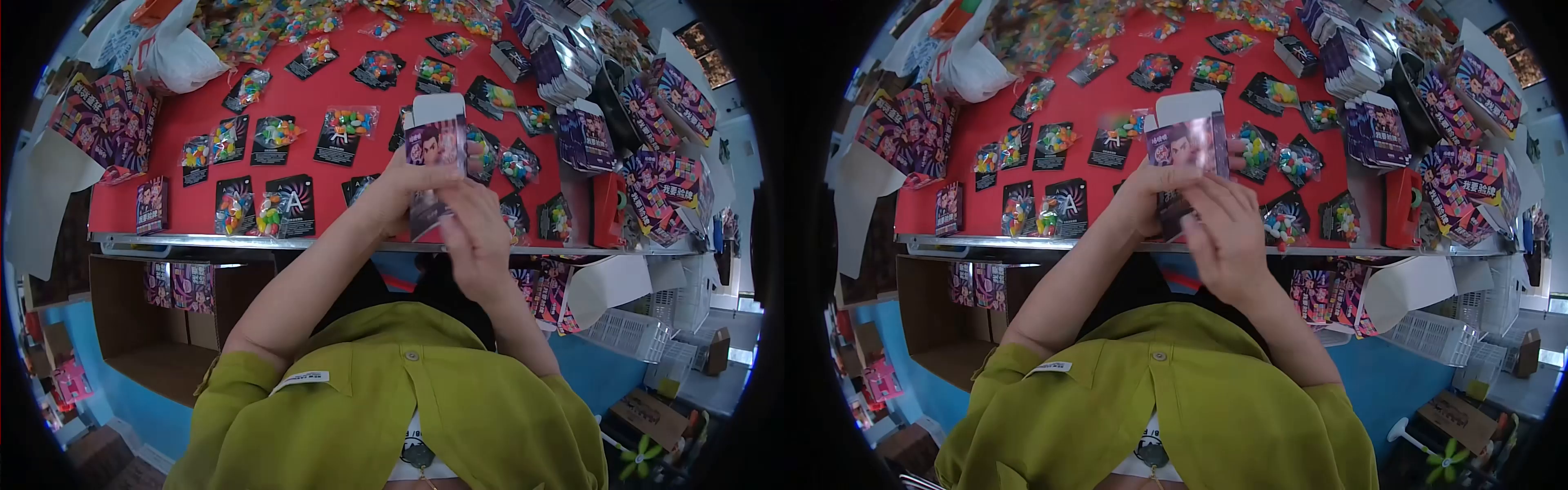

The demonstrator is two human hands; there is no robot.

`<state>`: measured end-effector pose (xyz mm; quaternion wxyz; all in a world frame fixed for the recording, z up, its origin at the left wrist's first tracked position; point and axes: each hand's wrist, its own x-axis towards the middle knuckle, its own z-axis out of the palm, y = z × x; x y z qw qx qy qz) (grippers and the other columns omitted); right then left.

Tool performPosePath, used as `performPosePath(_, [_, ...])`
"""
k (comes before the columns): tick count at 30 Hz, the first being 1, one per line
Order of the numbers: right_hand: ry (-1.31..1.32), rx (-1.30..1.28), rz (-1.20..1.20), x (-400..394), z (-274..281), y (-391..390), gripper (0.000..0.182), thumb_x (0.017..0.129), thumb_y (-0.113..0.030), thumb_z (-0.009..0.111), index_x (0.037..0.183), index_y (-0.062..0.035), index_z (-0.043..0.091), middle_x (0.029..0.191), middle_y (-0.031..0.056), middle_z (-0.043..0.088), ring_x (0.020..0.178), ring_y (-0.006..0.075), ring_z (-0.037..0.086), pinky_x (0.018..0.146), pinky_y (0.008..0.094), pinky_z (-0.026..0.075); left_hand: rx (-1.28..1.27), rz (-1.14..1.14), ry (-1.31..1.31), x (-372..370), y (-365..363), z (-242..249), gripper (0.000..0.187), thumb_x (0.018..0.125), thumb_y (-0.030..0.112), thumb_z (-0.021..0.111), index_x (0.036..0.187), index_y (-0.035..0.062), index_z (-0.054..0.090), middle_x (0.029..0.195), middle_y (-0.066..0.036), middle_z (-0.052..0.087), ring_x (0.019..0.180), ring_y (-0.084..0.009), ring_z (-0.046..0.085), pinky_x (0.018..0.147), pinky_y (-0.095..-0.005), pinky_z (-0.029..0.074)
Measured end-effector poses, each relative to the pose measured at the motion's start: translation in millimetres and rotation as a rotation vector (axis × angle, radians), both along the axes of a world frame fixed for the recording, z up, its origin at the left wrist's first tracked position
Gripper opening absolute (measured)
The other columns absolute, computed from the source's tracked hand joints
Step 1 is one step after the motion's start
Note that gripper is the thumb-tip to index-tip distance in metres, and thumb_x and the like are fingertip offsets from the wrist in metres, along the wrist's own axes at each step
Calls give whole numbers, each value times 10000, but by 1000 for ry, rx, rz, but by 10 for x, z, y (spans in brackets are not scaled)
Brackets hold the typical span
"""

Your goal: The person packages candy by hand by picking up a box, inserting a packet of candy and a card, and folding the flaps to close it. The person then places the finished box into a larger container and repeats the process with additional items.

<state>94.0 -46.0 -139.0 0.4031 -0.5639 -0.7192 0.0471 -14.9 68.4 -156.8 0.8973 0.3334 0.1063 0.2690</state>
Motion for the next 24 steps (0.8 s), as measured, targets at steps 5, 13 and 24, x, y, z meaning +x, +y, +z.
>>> performPosePath(5, [-160, 227, -81, 217, -109, 253, 359, 778, 4, 542, 1133, 53, 565, 1119, 173, 565, 1017, 331, 554, 861, 410, 430, -131, -206, 117, -90, -215, -166, 586, 697, 64, 747, 1217, 30, 480, 1033, -97, 611, 933, -198, 631, 801, -335, 534])
performPosePath(13, [-158, 304, -144, 115, -113, 354, 294, 762, -30, 603, 1051, 18, 596, 1023, 150, 542, 907, 331, 532, 800, 424, 425, -193, -295, 140, -274, -169, -25, 526, 702, 65, 746, 1172, 32, 512, 974, -57, 617, 921, -184, 613, 827, -324, 492])
performPosePath(24, [14, 278, -237, 241, -43, 248, 298, 812, -11, 600, 1103, 33, 554, 991, 126, 529, 853, 254, 546, 751, 347, 445, -239, -12, 227, -98, -267, -48, 353, 690, -42, 723, 1020, -22, 600, 903, -125, 672, 779, -214, 683, 695, -378, 580])
